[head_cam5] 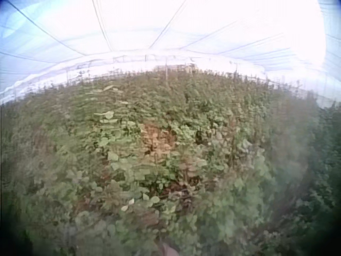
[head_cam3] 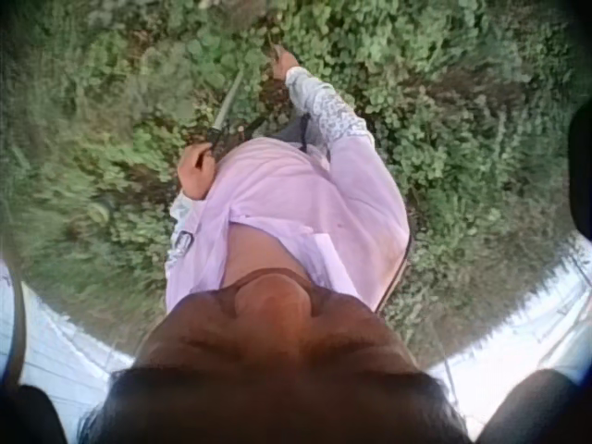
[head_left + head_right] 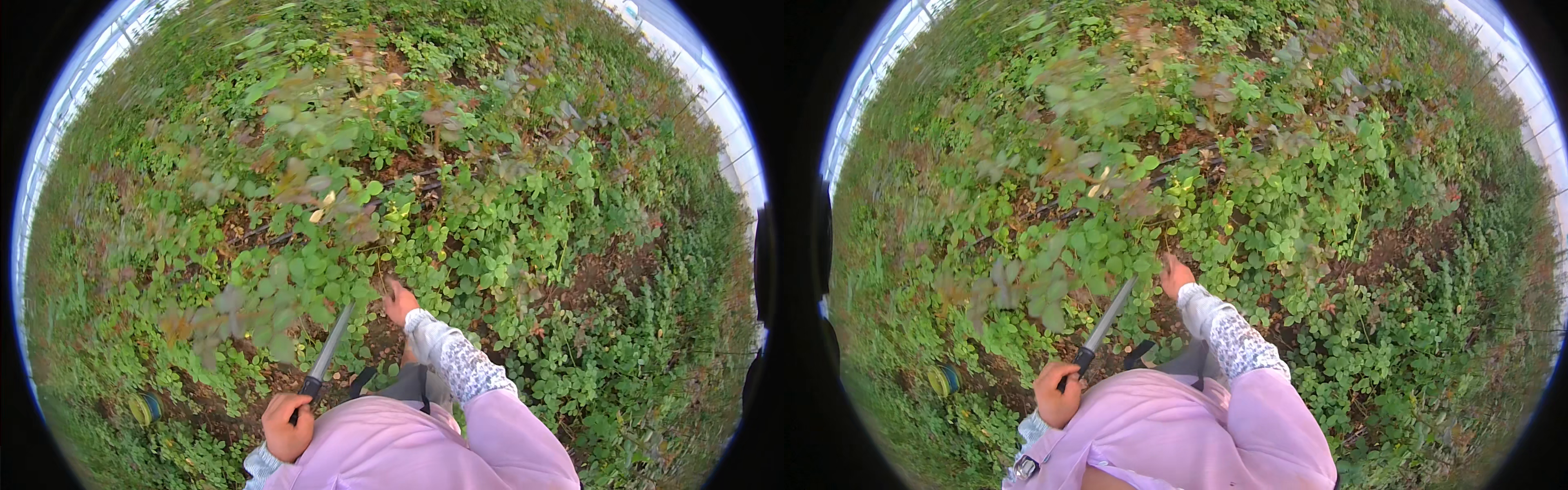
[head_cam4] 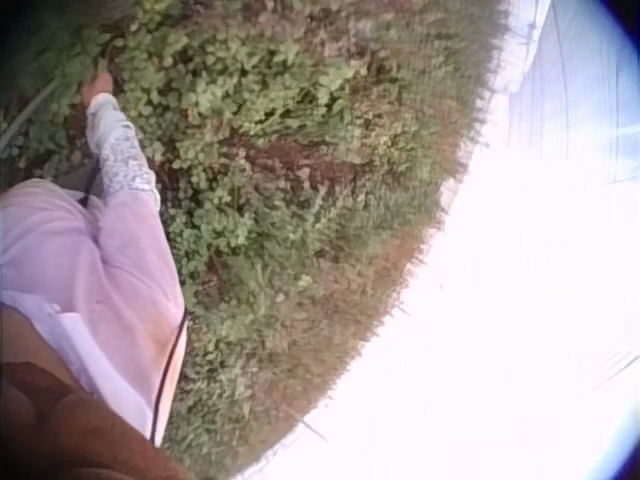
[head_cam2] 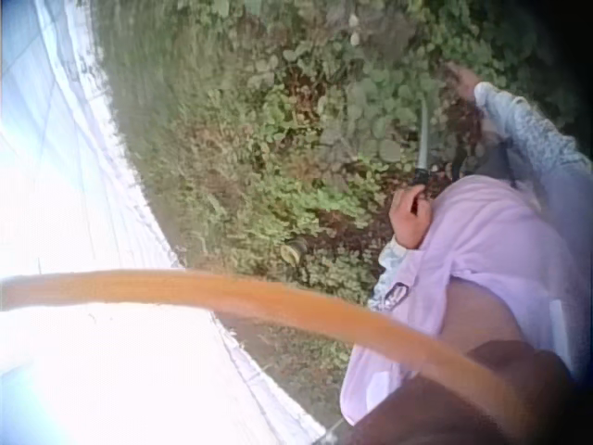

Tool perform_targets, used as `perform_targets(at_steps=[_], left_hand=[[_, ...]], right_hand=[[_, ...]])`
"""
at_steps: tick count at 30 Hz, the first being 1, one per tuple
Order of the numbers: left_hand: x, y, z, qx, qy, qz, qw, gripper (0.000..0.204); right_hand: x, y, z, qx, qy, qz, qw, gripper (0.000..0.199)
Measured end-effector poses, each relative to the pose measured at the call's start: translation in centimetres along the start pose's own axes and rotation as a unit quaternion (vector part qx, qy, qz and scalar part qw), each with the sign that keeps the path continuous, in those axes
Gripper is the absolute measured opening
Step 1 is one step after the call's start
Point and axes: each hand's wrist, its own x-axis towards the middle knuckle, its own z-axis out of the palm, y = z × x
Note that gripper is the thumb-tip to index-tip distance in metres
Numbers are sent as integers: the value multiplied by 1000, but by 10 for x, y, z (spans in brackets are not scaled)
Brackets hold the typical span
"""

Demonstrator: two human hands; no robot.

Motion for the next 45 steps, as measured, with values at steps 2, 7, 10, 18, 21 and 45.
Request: perform_targets(at_steps=[2, 7, 10, 18, 21, 45], left_hand=[[15, 12, 11, 2, -7, -6, 1000, 13], [55, 47, 46, -4, -16, 50, 999, 8], [68, 60, 64, -5, 4, 18, 1000, 6], [79, 70, 88, -20, 64, -40, 997, 12], [84, 70, 90, -6, 56, -4, 998, 11], [109, 67, 92, 4, 37, -39, 999, 20]], right_hand=[[44, -5, -7, 5, 29, 4, 1000, 52], [137, -25, -24, 60, -46, 45, 996, 75], [169, -24, -19, 38, -92, 78, 992, 78], [169, 12, 15, 9, -183, 79, 980, 69], [160, 19, 24, -1, -168, 51, 984, 65], [173, 26, -23, -153, -189, -153, 958, 59]])
